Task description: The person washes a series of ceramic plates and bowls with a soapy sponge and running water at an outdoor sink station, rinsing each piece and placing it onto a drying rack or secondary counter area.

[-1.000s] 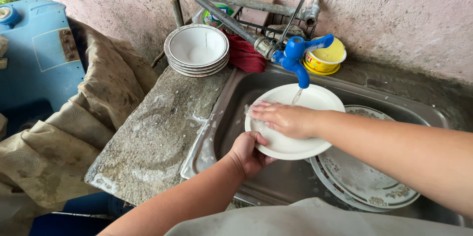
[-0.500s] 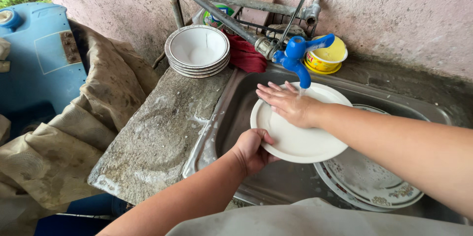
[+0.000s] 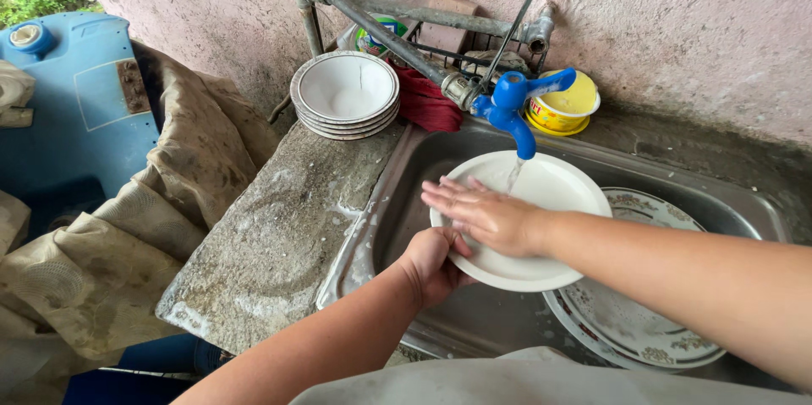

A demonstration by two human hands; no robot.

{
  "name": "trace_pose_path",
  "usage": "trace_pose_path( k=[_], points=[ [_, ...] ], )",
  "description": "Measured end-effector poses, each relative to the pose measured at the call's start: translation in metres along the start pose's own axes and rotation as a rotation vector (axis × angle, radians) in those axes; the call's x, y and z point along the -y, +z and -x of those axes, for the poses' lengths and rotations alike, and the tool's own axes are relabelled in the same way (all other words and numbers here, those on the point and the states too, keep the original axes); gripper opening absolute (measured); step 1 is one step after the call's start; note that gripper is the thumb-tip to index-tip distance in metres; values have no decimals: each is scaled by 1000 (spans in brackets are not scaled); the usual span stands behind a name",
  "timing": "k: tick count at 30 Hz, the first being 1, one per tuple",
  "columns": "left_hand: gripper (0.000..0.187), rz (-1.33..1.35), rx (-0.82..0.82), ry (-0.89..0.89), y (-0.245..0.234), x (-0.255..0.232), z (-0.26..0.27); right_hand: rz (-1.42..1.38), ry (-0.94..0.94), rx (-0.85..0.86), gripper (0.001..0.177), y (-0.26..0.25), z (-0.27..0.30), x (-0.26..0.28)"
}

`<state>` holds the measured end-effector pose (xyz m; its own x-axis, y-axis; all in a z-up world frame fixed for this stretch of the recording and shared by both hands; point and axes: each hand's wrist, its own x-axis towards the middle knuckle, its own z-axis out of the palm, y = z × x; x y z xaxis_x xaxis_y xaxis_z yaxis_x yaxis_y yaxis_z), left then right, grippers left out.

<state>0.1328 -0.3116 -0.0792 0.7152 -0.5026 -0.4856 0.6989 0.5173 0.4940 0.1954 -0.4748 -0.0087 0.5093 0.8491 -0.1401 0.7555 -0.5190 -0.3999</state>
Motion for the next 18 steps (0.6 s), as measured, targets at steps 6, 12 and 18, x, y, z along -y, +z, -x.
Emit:
trace_pose_path(
  k=[6,12,18],
  points=[
    [27,11,-10,-1,7,1,5,130,152,-43,63,-17,-9,-13],
    [28,50,-53,-23,7,-1,11,0,46,-20,60,-1,-2,-1],
    [21,-16,-64,-2,7,2,5,-3,-17,-112,60,-1,-5,-1]
  ],
)
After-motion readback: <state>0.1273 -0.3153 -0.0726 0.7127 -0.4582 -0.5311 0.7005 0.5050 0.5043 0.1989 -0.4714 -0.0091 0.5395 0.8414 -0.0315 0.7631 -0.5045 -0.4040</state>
